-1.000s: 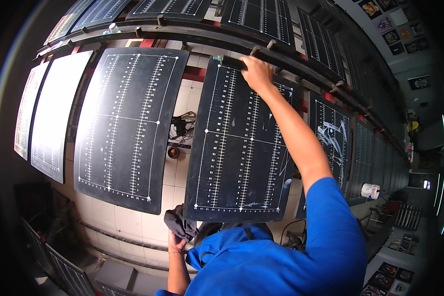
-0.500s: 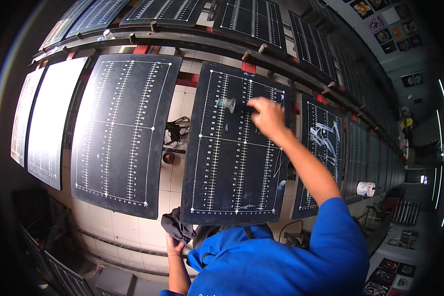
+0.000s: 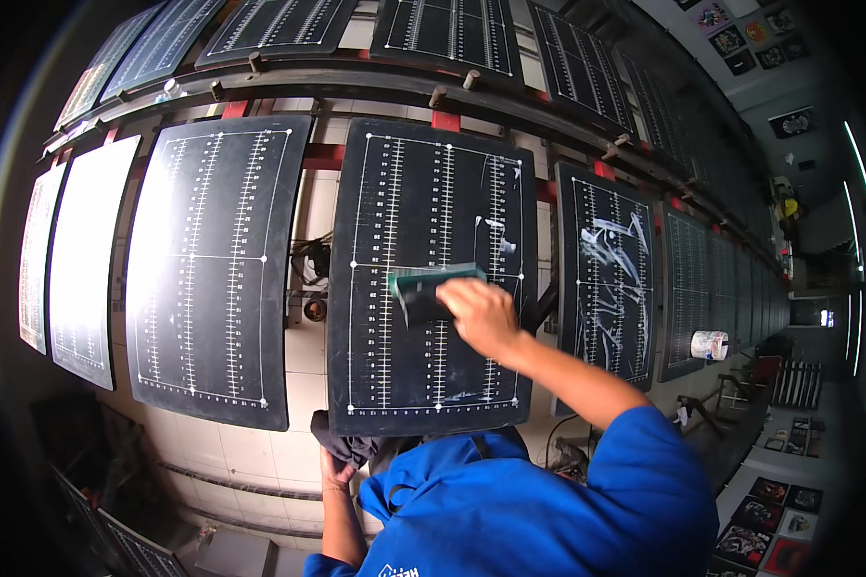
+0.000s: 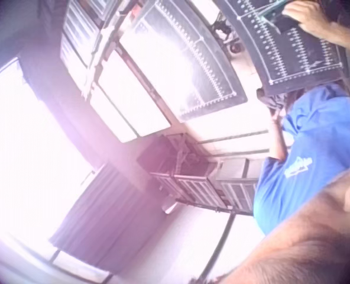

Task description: The person uses a squeegee to spread a white substance across a black printing screen, then wipes the screen with a cloth. The person repeats this process on multiple screens and briefly cleans the floor with the cloth.

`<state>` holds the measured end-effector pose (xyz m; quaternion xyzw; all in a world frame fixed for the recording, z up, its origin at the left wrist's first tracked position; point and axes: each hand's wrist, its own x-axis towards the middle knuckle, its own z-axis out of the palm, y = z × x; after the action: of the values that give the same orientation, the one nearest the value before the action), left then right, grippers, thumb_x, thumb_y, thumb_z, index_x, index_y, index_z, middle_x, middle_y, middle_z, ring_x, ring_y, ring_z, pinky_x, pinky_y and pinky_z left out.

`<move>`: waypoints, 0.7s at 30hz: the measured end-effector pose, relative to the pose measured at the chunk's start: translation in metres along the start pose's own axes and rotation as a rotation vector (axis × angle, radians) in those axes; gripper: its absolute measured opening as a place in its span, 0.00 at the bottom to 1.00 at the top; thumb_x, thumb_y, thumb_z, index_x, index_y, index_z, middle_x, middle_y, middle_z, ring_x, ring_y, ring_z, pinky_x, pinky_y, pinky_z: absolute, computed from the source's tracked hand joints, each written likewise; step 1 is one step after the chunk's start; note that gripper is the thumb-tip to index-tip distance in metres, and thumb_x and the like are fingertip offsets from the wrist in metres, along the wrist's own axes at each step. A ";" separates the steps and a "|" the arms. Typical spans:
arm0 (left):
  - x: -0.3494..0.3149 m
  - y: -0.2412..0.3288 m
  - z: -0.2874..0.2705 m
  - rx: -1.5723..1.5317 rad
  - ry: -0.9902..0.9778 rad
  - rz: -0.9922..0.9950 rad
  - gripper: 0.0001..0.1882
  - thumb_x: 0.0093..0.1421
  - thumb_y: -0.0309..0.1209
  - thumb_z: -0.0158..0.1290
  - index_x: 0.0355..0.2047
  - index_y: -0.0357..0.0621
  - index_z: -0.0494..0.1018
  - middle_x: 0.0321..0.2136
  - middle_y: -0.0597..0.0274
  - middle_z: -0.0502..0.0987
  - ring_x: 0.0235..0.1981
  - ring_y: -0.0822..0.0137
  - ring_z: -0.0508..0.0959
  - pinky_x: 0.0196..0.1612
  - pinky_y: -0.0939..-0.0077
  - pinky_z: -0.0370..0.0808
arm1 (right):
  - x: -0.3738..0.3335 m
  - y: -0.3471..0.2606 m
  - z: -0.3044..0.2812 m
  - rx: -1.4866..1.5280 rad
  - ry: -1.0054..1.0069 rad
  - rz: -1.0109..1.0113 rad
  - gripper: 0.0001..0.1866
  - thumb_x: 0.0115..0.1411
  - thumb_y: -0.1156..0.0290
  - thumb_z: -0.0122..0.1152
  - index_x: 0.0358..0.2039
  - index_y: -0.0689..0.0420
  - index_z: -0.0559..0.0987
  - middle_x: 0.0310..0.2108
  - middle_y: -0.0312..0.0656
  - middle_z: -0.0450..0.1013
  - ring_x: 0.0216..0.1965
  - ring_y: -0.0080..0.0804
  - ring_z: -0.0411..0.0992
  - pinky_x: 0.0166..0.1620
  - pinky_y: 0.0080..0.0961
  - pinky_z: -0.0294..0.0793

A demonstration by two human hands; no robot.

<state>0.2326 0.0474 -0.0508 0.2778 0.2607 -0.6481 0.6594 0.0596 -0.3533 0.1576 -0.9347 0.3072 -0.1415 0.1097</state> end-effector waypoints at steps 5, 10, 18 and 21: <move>-0.001 -0.015 0.017 -0.043 0.037 0.025 0.28 0.67 0.51 0.44 0.57 0.44 0.69 0.55 0.57 0.74 0.56 0.56 0.73 0.60 0.56 0.69 | 0.013 0.052 -0.044 0.095 -0.070 0.148 0.18 0.44 0.78 0.57 0.37 0.46 0.82 0.37 0.36 0.79 0.37 0.41 0.77 0.40 0.38 0.76; -0.019 -0.037 0.025 -0.018 0.076 0.051 0.28 0.66 0.50 0.45 0.57 0.43 0.68 0.55 0.57 0.74 0.56 0.56 0.73 0.60 0.55 0.69 | 0.101 0.205 -0.054 -0.271 0.131 0.190 0.17 0.51 0.76 0.61 0.42 0.47 0.81 0.41 0.37 0.78 0.44 0.41 0.76 0.47 0.38 0.75; -0.009 -0.111 0.018 0.037 0.048 0.026 0.30 0.65 0.51 0.47 0.59 0.44 0.68 0.57 0.57 0.72 0.58 0.55 0.71 0.62 0.52 0.65 | -0.048 0.104 -0.017 -0.138 0.084 0.123 0.15 0.50 0.79 0.55 0.38 0.51 0.79 0.39 0.38 0.76 0.39 0.40 0.75 0.41 0.38 0.76; 0.001 -0.139 0.031 -0.041 0.011 0.057 0.28 0.66 0.50 0.45 0.58 0.43 0.68 0.56 0.56 0.73 0.57 0.54 0.71 0.62 0.54 0.66 | -0.110 0.046 -0.057 0.082 -0.114 0.073 0.17 0.44 0.80 0.60 0.37 0.50 0.81 0.39 0.33 0.78 0.39 0.34 0.77 0.42 0.35 0.78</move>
<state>0.0937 0.0241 -0.0334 0.2751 0.2695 -0.6222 0.6816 -0.0686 -0.3294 0.1756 -0.9240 0.3283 -0.0963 0.1706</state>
